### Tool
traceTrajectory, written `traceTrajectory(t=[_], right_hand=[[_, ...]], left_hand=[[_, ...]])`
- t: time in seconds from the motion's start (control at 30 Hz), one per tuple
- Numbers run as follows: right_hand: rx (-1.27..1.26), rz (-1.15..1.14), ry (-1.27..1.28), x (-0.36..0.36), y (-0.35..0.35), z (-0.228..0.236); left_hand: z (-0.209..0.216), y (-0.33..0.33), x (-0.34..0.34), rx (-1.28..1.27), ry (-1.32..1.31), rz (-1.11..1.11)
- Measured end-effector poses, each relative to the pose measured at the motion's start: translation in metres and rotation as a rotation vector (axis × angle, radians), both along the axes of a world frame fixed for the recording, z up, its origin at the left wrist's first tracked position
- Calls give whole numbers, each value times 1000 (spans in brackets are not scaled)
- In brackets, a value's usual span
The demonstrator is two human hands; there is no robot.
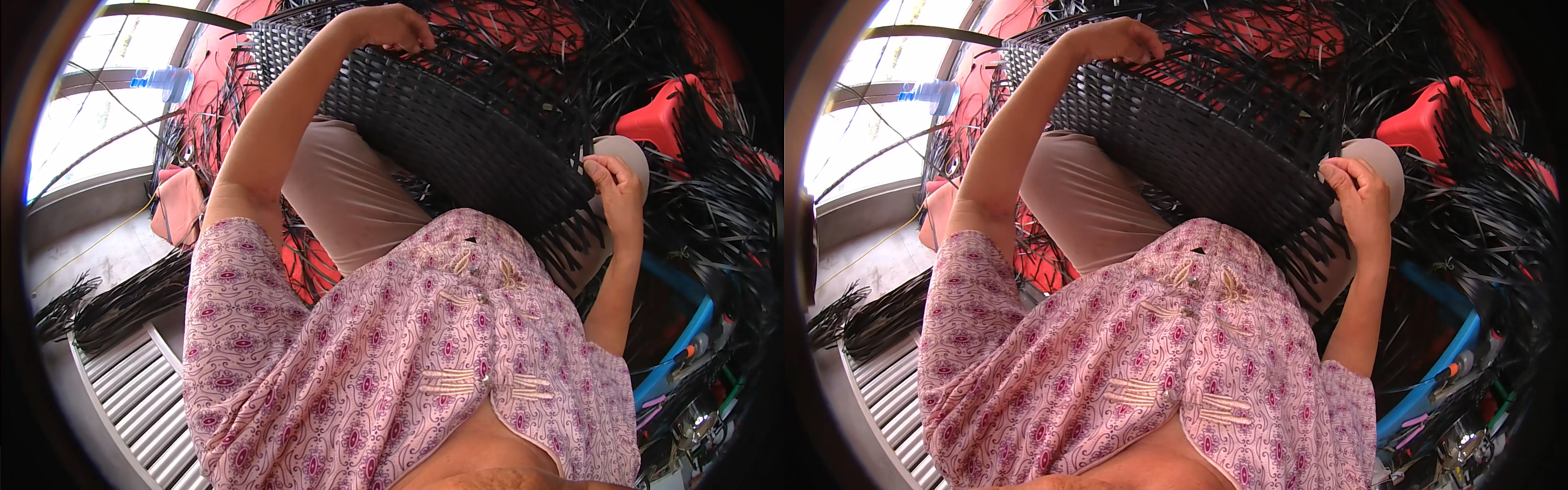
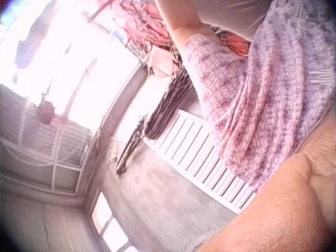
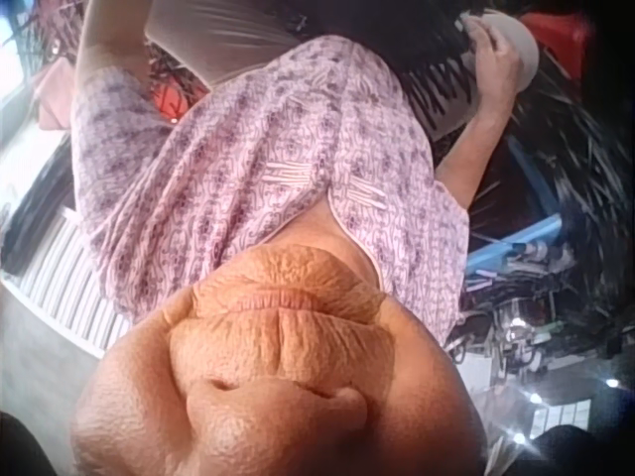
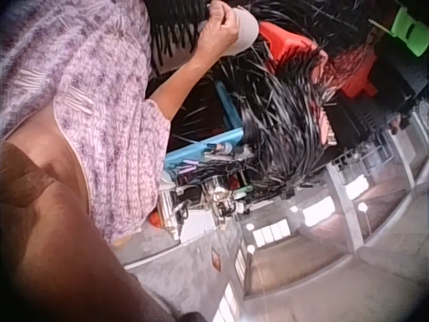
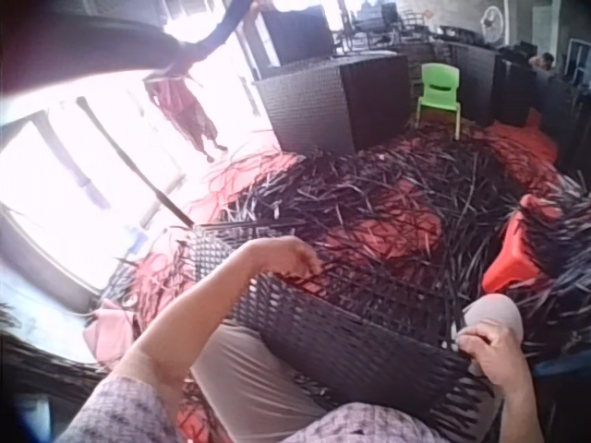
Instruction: The person weaves black strips onto a furniture frame by hand, trims the ends with scissors, and secures them using a pneumatic stapler.
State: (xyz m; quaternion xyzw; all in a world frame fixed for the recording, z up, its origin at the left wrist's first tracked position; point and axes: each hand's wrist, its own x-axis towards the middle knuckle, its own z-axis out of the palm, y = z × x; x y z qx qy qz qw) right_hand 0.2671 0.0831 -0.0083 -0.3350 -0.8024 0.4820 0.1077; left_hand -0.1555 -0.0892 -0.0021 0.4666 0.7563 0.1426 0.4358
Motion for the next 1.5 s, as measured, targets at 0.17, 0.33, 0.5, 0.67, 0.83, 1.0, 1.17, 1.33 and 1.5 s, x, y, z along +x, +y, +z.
traceTrajectory(t=[0.17, 0.33, 0.5, 0.67, 0.83, 1.0, 1.17, 1.33, 1.5], right_hand=[[618, 221, -42, -4, -36, 19], [604, 185, -114, -12, -50, 7], [552, 185, -28, -9, -41, 10], [465, 108, 54, 5, -30, 17], [554, 174, -13, 6, -37, 16], [488, 122, 3, -9, -41, 8], [437, 138, 4, -14, -34, 9], [403, 126, -8, -19, -34, 12], [378, 139, -33, -24, -32, 17]], left_hand=[[-19, -29, -40, 320, 2, 75], [-28, -50, -50, 310, -46, 172], [-13, -36, -30, 323, 26, 125], [-24, -34, -43, 208, 31, 94], [4, -22, -22, 94, 208, -31], [5, -18, -24, 71, 181, -96], [1, -2, -23, 39, 64, -204], [10, 11, -24, -56, 62, -244], [5, 15, -39, 34, 128, -377]])
